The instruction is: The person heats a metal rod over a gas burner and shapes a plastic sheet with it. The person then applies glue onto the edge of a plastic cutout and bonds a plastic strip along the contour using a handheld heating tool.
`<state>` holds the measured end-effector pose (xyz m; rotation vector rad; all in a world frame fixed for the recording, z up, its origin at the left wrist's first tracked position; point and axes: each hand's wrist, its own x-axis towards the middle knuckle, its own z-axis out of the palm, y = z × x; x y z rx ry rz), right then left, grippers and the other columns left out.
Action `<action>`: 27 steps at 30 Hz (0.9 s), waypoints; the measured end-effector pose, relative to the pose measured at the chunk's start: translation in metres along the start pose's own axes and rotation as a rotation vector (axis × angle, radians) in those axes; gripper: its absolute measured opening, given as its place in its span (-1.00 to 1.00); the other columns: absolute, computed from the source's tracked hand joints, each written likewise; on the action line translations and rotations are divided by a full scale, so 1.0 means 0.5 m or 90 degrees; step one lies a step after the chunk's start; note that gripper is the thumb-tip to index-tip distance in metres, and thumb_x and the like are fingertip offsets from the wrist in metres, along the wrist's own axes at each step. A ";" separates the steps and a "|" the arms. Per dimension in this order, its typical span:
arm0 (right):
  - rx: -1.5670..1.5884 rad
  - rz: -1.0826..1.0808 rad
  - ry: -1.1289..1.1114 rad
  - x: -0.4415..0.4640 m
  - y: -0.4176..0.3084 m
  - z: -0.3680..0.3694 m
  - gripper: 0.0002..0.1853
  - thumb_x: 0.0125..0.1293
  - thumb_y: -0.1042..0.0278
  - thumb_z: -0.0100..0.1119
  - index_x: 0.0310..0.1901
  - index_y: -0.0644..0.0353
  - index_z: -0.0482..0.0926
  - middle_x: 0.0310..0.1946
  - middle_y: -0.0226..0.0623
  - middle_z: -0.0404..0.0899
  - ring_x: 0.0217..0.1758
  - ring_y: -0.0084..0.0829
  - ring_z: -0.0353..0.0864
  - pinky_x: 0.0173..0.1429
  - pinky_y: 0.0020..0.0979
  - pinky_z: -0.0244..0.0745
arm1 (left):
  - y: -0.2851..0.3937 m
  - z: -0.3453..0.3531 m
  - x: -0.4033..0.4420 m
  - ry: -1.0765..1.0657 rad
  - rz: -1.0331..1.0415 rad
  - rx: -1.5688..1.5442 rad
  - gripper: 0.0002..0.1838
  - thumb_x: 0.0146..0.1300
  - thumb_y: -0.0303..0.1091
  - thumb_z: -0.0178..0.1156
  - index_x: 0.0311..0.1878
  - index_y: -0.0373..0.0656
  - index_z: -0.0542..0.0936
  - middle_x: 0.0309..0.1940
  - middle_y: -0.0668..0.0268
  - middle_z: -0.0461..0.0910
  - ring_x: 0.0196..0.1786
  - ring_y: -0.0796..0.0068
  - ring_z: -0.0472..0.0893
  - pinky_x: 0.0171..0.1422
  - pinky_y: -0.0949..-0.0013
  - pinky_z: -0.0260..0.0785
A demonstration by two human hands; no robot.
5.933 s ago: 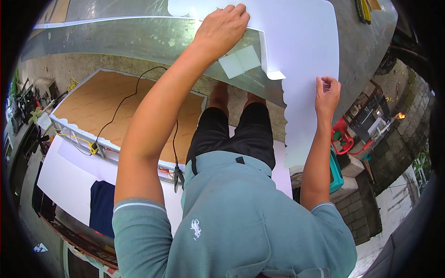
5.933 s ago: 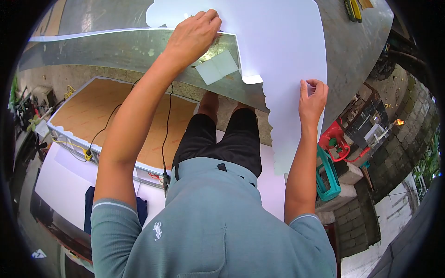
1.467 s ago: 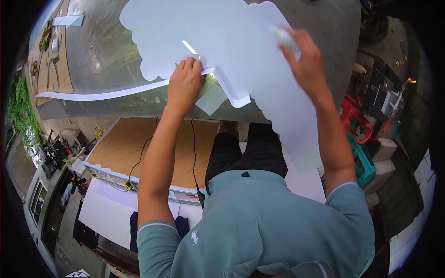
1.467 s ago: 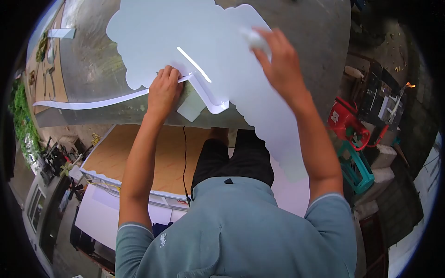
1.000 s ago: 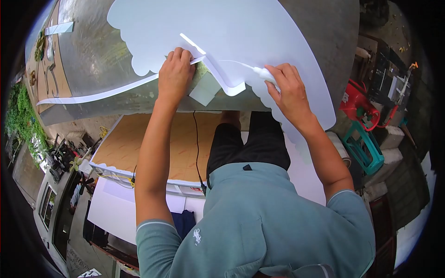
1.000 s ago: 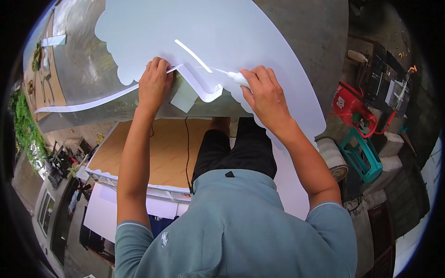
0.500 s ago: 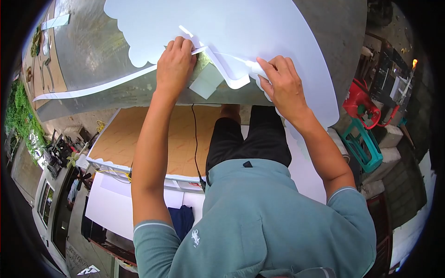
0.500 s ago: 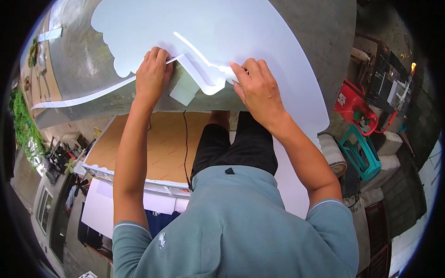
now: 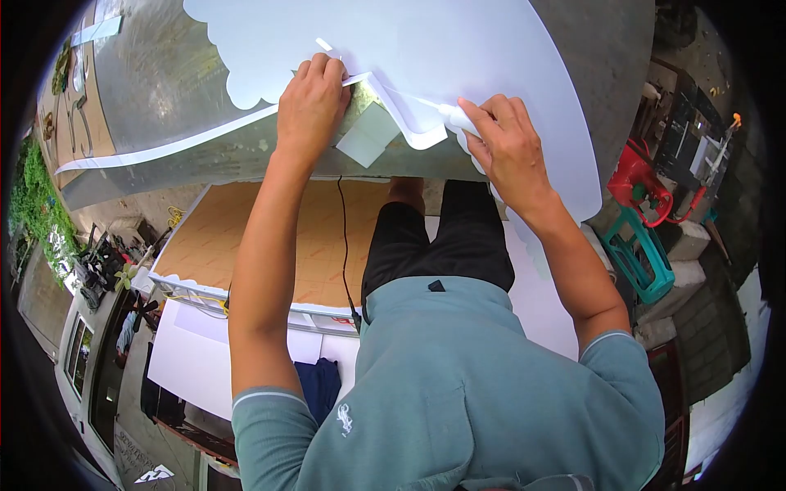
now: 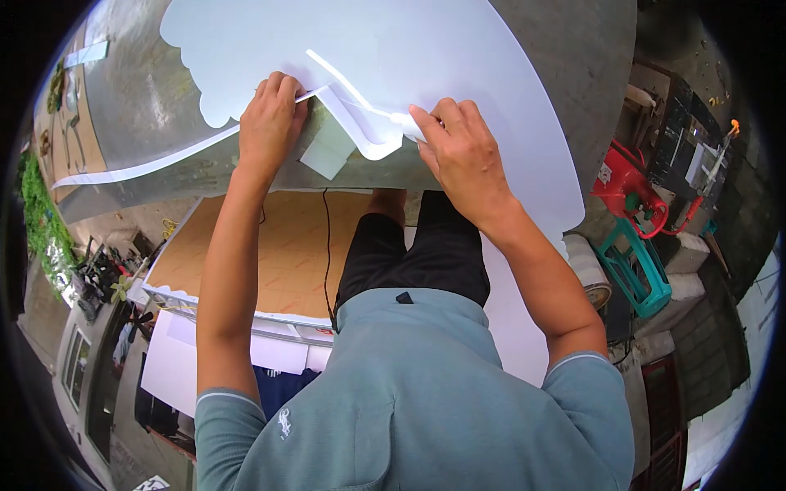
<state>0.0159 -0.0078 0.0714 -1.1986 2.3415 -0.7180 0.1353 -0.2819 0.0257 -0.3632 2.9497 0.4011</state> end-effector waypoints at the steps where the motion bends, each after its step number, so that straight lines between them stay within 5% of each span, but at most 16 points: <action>1: 0.002 0.002 -0.002 -0.001 0.000 -0.001 -0.46 0.10 0.58 0.46 0.19 0.24 0.65 -0.16 -0.27 0.49 -0.07 -0.22 0.48 0.02 -0.24 0.54 | 0.000 0.000 0.000 -0.001 -0.002 -0.001 -0.76 0.14 -0.46 0.38 -0.18 -0.15 0.51 -0.19 0.28 0.54 -0.09 0.23 0.60 -0.07 0.18 0.55; 14: -0.011 -0.026 -0.061 -0.027 0.018 -0.030 -0.51 0.15 0.55 0.43 0.17 0.20 0.67 -0.15 -0.29 0.52 -0.05 -0.24 0.50 0.08 -0.21 0.48 | -0.007 0.009 -0.003 -0.002 -0.016 0.003 -0.77 0.20 -0.45 0.36 -0.14 -0.12 0.50 -0.15 0.30 0.54 -0.02 0.23 0.62 -0.07 0.13 0.57; 27: -0.045 -0.016 0.025 0.026 -0.011 0.002 -0.53 0.19 0.46 0.44 0.18 0.21 0.66 -0.12 -0.26 0.55 -0.02 -0.24 0.53 0.09 -0.21 0.43 | -0.006 0.010 -0.004 0.031 0.009 0.014 -0.80 0.21 -0.39 0.33 -0.20 -0.16 0.48 -0.22 0.26 0.53 -0.10 0.22 0.60 -0.07 0.19 0.56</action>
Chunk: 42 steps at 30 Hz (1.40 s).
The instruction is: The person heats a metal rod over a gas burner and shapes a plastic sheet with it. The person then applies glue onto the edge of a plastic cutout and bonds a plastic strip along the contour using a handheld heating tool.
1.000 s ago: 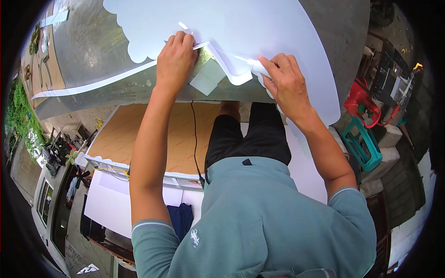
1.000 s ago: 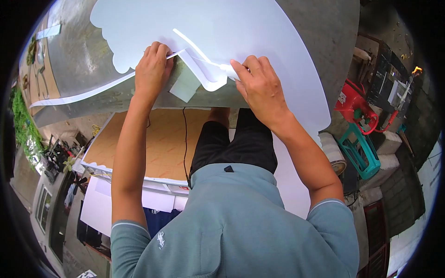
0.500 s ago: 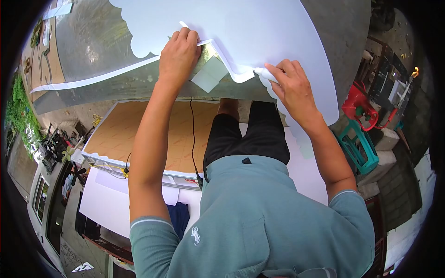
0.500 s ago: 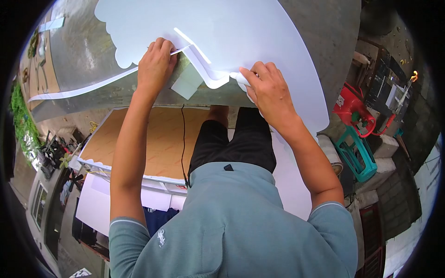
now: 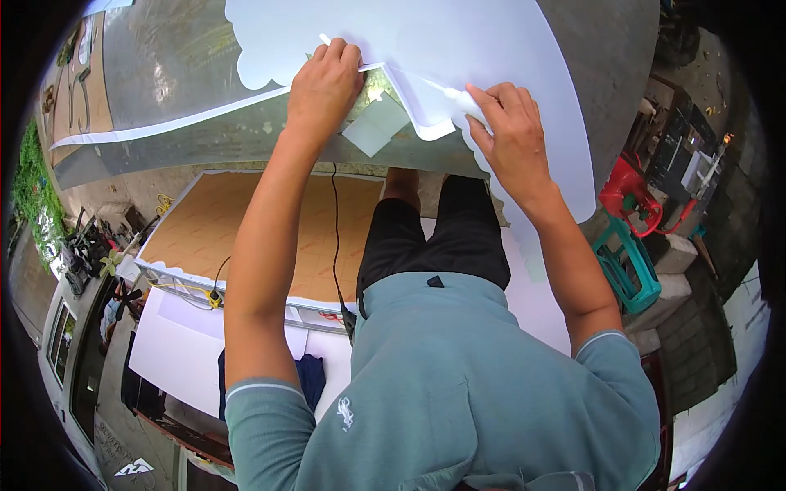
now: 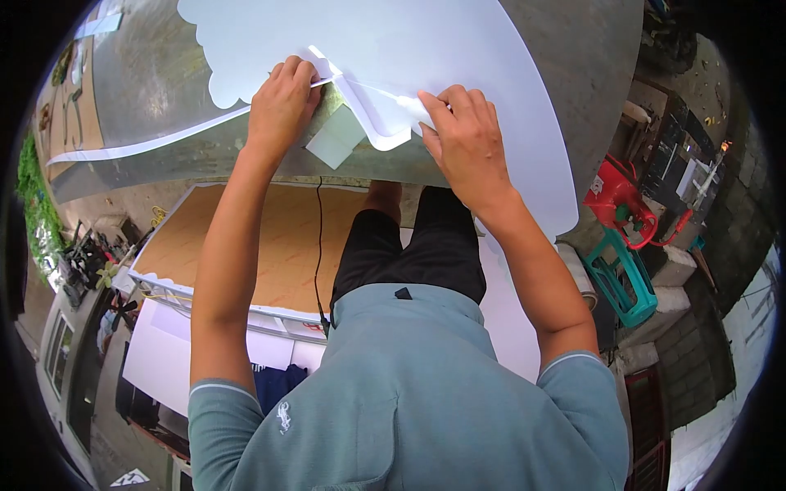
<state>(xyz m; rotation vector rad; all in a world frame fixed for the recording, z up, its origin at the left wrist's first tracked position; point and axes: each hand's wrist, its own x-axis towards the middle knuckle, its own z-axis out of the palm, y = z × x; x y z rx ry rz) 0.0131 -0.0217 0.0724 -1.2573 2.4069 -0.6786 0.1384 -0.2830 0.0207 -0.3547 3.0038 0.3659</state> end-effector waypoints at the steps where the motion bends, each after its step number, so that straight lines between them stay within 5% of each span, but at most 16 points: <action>1: -0.008 -0.001 -0.003 0.001 -0.002 0.002 -0.52 0.18 0.46 0.45 0.18 0.20 0.66 -0.12 -0.27 0.55 -0.01 -0.24 0.53 0.09 -0.21 0.43 | 0.000 0.001 0.000 0.002 -0.001 0.000 -0.80 0.21 -0.40 0.33 -0.20 -0.16 0.49 -0.22 0.26 0.53 -0.10 0.22 0.60 -0.07 0.19 0.56; 14: -0.017 0.007 -0.033 -0.046 0.014 -0.031 -0.54 0.19 0.48 0.42 0.17 0.16 0.65 -0.08 -0.27 0.58 0.02 -0.22 0.55 0.12 -0.22 0.39 | -0.005 0.006 -0.003 -0.011 -0.013 0.020 -0.79 0.25 -0.37 0.35 -0.16 -0.12 0.49 -0.17 0.29 0.54 -0.04 0.24 0.62 -0.04 0.19 0.58; 17: 0.113 0.150 0.069 -0.051 0.060 -0.046 -0.59 0.27 0.51 0.35 0.17 0.22 0.59 -0.01 -0.19 0.63 0.08 -0.13 0.65 0.21 -0.17 0.51 | -0.008 0.008 -0.004 0.004 -0.006 0.014 -0.77 0.23 -0.37 0.35 -0.16 -0.13 0.49 -0.18 0.30 0.54 -0.04 0.23 0.62 -0.03 0.20 0.59; 21: 0.334 0.253 0.306 -0.005 0.224 -0.038 -0.67 0.41 0.56 0.30 0.18 0.29 0.59 0.07 -0.22 0.66 0.15 -0.38 0.66 0.30 -0.33 0.56 | -0.013 0.013 -0.008 0.020 -0.001 0.016 -0.78 0.23 -0.37 0.33 -0.15 -0.14 0.49 -0.17 0.28 0.55 -0.03 0.22 0.63 -0.02 0.20 0.59; 24: 0.333 0.244 0.405 0.059 0.339 -0.034 -0.63 0.36 0.54 0.40 0.18 0.29 0.59 0.06 -0.21 0.68 0.08 -0.39 0.69 0.23 -0.35 0.61 | -0.013 0.019 -0.010 0.036 -0.007 0.022 -0.79 0.26 -0.36 0.31 -0.15 -0.16 0.49 -0.16 0.26 0.55 -0.02 0.21 0.63 -0.01 0.19 0.58; 34: 0.257 0.241 0.417 0.114 0.368 -0.025 -0.53 0.26 0.46 0.56 0.14 0.35 0.55 0.01 -0.13 0.69 0.03 -0.34 0.71 0.16 -0.32 0.65 | -0.016 0.027 -0.011 0.046 -0.008 -0.004 -0.88 0.35 -0.37 0.18 -0.14 -0.19 0.51 -0.15 0.23 0.56 -0.03 0.21 0.63 0.02 0.17 0.58; 37: 0.209 0.465 0.500 0.091 0.344 -0.038 -0.56 0.30 0.32 0.55 0.09 0.35 0.59 -0.13 -0.22 0.69 -0.08 -0.37 0.65 0.18 -0.30 0.58 | -0.014 0.029 -0.013 0.074 -0.003 0.003 -0.90 0.30 -0.40 0.18 -0.16 -0.17 0.54 -0.16 0.26 0.58 -0.04 0.26 0.65 0.00 0.22 0.58; 38: 0.207 0.459 0.497 0.081 0.326 -0.043 -0.56 0.30 0.32 0.55 0.09 0.35 0.59 -0.13 -0.22 0.69 -0.08 -0.37 0.65 0.18 -0.30 0.58 | -0.014 0.030 -0.014 0.088 0.002 0.012 -0.90 0.25 -0.42 0.20 -0.18 -0.15 0.56 -0.17 0.28 0.59 -0.04 0.31 0.67 -0.01 0.28 0.59; 42: 0.310 0.347 -0.022 0.093 0.028 0.015 -0.56 0.41 0.06 0.44 0.00 0.35 0.70 -0.17 -0.35 0.70 -0.05 -0.52 0.60 0.12 -0.42 0.52 | -0.014 0.028 -0.017 0.109 0.009 0.003 -0.90 0.24 -0.40 0.22 -0.20 -0.14 0.57 -0.19 0.29 0.60 -0.06 0.32 0.67 -0.03 0.26 0.59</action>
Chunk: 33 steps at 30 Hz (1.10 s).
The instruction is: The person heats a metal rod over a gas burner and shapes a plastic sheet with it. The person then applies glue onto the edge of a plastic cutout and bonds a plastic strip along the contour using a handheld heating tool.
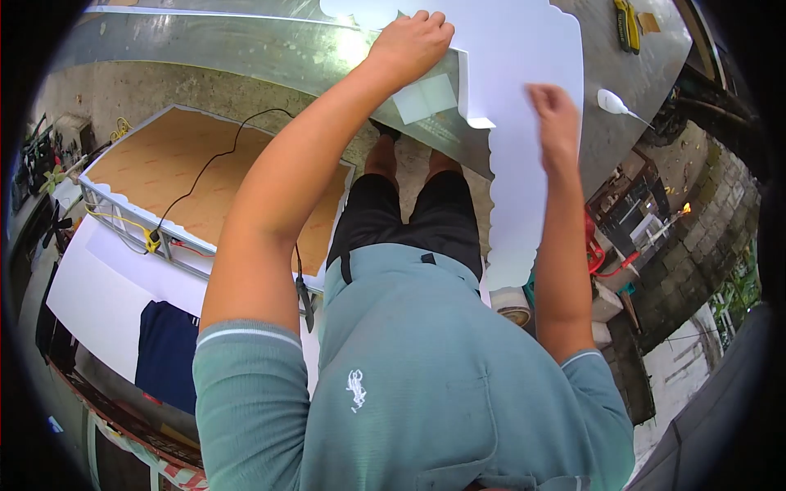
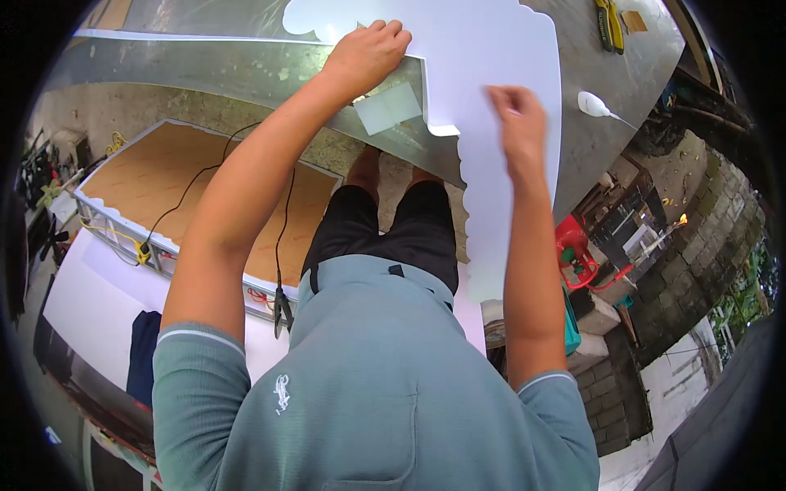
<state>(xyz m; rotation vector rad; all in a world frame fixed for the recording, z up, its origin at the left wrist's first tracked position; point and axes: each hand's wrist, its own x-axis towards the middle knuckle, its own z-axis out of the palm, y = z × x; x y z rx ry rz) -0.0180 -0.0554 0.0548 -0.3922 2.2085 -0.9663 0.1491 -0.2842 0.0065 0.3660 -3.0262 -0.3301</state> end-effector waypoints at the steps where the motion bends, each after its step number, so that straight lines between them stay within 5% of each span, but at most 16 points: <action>1: 0.010 0.032 -0.072 -0.009 -0.041 0.042 -0.54 0.40 0.03 0.44 -0.01 0.35 0.70 -0.18 -0.35 0.70 -0.07 -0.53 0.59 0.09 -0.42 0.50 | 0.000 -0.002 0.000 -0.016 -0.002 -0.003 -0.89 0.27 -0.40 0.20 -0.17 -0.16 0.55 -0.17 0.27 0.59 -0.03 0.28 0.66 0.00 0.24 0.59; 11: 0.030 0.143 -0.195 0.060 -0.064 0.149 -0.57 0.29 -0.01 0.56 -0.31 0.20 0.61 -0.50 -0.53 0.49 -0.45 -0.62 0.31 -0.40 -0.44 0.26 | 0.000 -0.014 -0.002 -0.001 0.000 0.000 -0.88 0.26 -0.38 0.21 -0.17 -0.16 0.56 -0.16 0.27 0.61 -0.02 0.27 0.69 0.01 0.22 0.62; 33: -0.071 0.139 -0.125 0.066 -0.085 0.170 -0.61 0.26 0.09 0.57 -0.34 0.28 0.66 -0.45 -0.29 0.63 -0.40 -0.44 0.52 -0.29 -0.27 0.48 | 0.007 -0.014 -0.001 -0.011 -0.038 -0.045 -0.88 0.30 -0.40 0.17 -0.13 -0.16 0.58 -0.11 0.25 0.62 0.04 0.23 0.66 0.07 0.22 0.56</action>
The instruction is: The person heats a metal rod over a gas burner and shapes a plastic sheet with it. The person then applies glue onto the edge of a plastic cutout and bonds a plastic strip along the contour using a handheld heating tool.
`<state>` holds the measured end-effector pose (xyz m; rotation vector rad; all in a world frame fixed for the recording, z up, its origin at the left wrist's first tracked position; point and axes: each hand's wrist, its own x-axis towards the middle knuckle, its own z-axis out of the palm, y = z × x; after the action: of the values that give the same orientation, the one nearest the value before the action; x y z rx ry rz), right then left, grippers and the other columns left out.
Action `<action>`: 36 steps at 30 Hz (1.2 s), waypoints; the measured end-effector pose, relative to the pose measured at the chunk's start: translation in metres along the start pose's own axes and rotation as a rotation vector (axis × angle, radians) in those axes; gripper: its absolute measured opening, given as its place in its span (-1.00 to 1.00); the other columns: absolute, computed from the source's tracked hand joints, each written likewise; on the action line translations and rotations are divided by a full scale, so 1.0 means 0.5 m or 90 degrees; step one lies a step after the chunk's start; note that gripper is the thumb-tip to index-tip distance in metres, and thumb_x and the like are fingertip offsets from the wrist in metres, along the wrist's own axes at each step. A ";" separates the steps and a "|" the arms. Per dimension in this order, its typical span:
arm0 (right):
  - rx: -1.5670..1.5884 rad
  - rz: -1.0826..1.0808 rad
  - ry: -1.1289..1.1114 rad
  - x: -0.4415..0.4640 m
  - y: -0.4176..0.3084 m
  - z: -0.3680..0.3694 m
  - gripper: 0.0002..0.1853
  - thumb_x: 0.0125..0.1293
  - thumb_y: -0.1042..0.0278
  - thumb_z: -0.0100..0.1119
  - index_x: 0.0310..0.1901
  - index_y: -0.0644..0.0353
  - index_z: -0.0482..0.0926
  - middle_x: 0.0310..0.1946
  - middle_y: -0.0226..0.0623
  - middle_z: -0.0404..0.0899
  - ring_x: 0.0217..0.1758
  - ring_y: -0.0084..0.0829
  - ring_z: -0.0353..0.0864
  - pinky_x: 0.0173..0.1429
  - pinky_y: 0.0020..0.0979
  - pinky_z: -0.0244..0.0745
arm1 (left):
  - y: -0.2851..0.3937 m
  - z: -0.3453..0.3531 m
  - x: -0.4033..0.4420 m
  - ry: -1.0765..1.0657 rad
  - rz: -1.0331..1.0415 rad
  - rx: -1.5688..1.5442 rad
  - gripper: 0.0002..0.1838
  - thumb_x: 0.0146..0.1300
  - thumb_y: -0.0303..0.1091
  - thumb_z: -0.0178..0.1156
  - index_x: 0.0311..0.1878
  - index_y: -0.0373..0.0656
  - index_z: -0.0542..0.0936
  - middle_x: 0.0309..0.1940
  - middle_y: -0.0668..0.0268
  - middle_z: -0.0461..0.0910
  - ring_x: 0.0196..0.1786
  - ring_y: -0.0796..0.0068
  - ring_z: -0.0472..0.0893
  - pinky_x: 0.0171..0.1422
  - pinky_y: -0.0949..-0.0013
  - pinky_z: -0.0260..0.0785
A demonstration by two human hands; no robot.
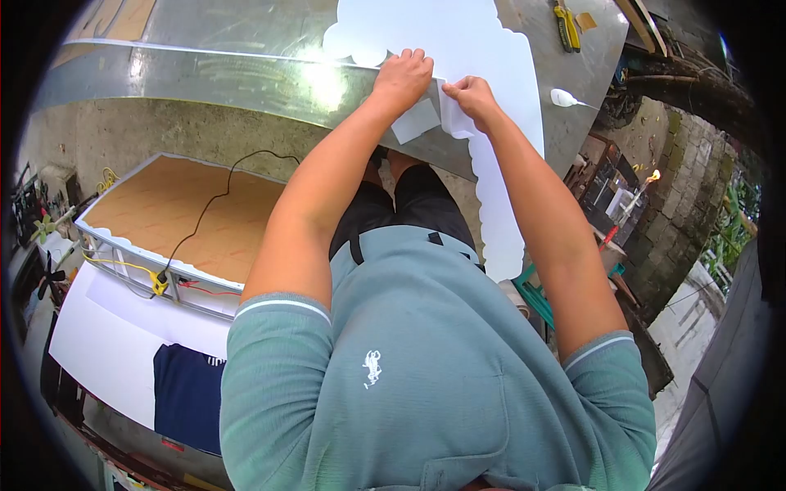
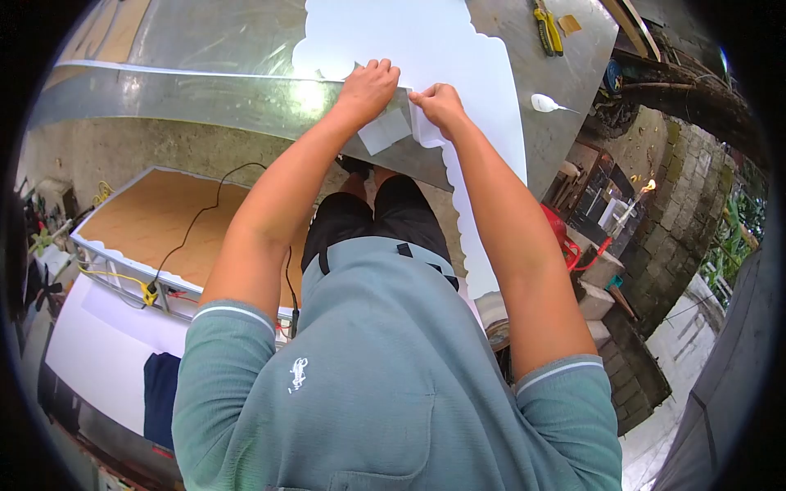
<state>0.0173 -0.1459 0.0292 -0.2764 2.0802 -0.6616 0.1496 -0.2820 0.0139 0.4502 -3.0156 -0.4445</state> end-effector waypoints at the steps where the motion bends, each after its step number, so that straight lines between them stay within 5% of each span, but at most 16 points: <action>1: 0.007 -0.003 0.002 -0.001 -0.002 -0.001 -0.61 0.26 0.09 0.57 -0.34 0.28 0.66 -0.45 -0.29 0.63 -0.40 -0.44 0.52 -0.29 -0.27 0.48 | 0.002 -0.004 -0.002 -0.011 -0.003 0.003 -0.88 0.30 -0.40 0.16 -0.13 -0.16 0.58 -0.11 0.23 0.61 0.04 0.22 0.66 0.08 0.22 0.57; 14: 0.061 0.006 -0.035 0.003 0.008 0.005 -0.72 0.26 0.23 0.54 -0.18 0.28 0.73 -0.22 -0.21 0.77 -0.14 -0.38 0.69 -0.01 -0.29 0.59 | 0.002 0.002 0.006 -0.033 -0.006 0.052 -0.88 0.26 -0.38 0.21 -0.16 -0.13 0.59 -0.13 0.25 0.61 0.02 0.23 0.65 0.04 0.24 0.57; 36: 0.103 0.039 -0.009 -0.007 0.009 0.008 -0.77 0.26 0.34 0.51 -0.14 0.29 0.77 -0.25 -0.27 0.79 -0.19 -0.48 0.68 -0.04 -0.37 0.58 | -0.045 -0.014 -0.003 -0.095 0.052 -0.080 -0.82 0.23 -0.43 0.22 -0.11 -0.21 0.53 -0.12 0.17 0.56 0.01 0.14 0.60 0.06 0.17 0.55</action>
<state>0.0228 -0.1420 0.0276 -0.1246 1.9999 -0.7831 0.1580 -0.3043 0.0138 0.2966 -3.1093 -0.6857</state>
